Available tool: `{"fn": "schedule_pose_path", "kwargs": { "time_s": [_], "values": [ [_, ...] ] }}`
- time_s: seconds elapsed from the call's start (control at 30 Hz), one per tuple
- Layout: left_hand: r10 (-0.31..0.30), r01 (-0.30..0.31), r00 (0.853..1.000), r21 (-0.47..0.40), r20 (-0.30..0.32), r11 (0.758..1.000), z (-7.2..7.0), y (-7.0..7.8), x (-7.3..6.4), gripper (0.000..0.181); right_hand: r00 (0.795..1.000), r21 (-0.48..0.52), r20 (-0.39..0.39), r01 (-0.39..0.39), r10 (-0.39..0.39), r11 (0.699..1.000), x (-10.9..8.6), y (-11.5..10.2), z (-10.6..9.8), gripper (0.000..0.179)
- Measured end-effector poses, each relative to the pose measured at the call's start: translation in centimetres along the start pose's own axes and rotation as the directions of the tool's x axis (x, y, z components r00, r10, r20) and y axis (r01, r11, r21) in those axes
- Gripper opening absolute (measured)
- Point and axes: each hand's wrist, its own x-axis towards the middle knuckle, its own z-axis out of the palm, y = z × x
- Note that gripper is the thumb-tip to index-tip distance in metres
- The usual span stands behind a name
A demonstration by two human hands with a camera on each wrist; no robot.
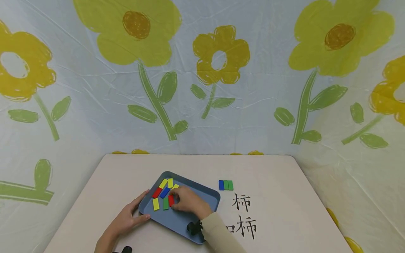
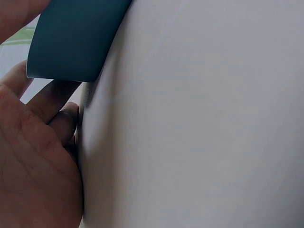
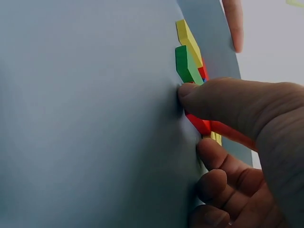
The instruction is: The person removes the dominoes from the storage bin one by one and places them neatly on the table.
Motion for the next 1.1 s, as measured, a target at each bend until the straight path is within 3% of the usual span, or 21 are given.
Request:
{"fn": "schedule_pose_path", "kwargs": {
  "time_s": [0.6,1.1],
  "values": [
    [0.0,0.0,1.0,0.003,-0.007,1.0,0.1,0.1,0.1,0.086,0.999,0.046,-0.039,-0.032,0.034,0.998,-1.1,0.8,-1.6,0.042],
    [0.001,-0.002,1.0,-0.021,-0.021,1.0,0.0,0.4,-0.1,0.087,0.991,0.057,-0.104,-0.085,0.09,0.995,-2.9,2.8,-5.5,0.041]
  ]
}}
